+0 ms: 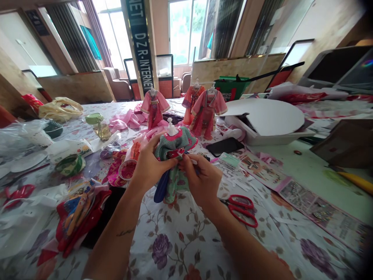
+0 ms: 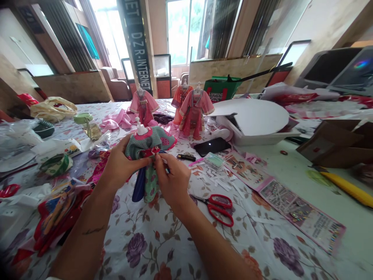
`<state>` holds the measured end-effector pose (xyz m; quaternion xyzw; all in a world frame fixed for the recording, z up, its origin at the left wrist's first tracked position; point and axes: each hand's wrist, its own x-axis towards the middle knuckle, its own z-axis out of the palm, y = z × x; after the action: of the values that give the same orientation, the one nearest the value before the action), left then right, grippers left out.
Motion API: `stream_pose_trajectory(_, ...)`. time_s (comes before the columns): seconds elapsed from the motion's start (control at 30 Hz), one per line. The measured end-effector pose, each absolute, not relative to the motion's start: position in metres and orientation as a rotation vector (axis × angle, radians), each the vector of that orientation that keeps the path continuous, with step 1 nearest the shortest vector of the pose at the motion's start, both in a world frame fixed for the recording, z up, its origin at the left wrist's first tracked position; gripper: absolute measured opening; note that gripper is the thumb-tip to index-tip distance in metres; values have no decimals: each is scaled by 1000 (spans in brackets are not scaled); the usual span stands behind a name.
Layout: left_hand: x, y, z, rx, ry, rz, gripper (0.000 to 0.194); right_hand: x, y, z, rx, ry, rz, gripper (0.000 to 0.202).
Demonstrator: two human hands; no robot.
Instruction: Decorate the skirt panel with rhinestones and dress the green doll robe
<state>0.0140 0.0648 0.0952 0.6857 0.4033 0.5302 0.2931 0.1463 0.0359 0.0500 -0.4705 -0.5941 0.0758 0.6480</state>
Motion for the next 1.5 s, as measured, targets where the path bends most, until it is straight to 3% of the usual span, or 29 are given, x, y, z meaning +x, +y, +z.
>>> stream_pose_trajectory(0.77,14,67,92,1860,1036,1431,63,149,31,50,-1089,-1383,-23,12)
stream_pose_trajectory(0.97,15,65,94,1848,1030,1419,60,150,31,51,-1110,-1441,-20,14)
stream_pose_trajectory(1.27,25,57,97,1911,1079,1455,46,148,36,61,-1123,-1552,-358,20)
stream_pose_trajectory(1.5,25,58,94,1847,1099,1445,51,150,36,78,-1203,-1665,-147,26)
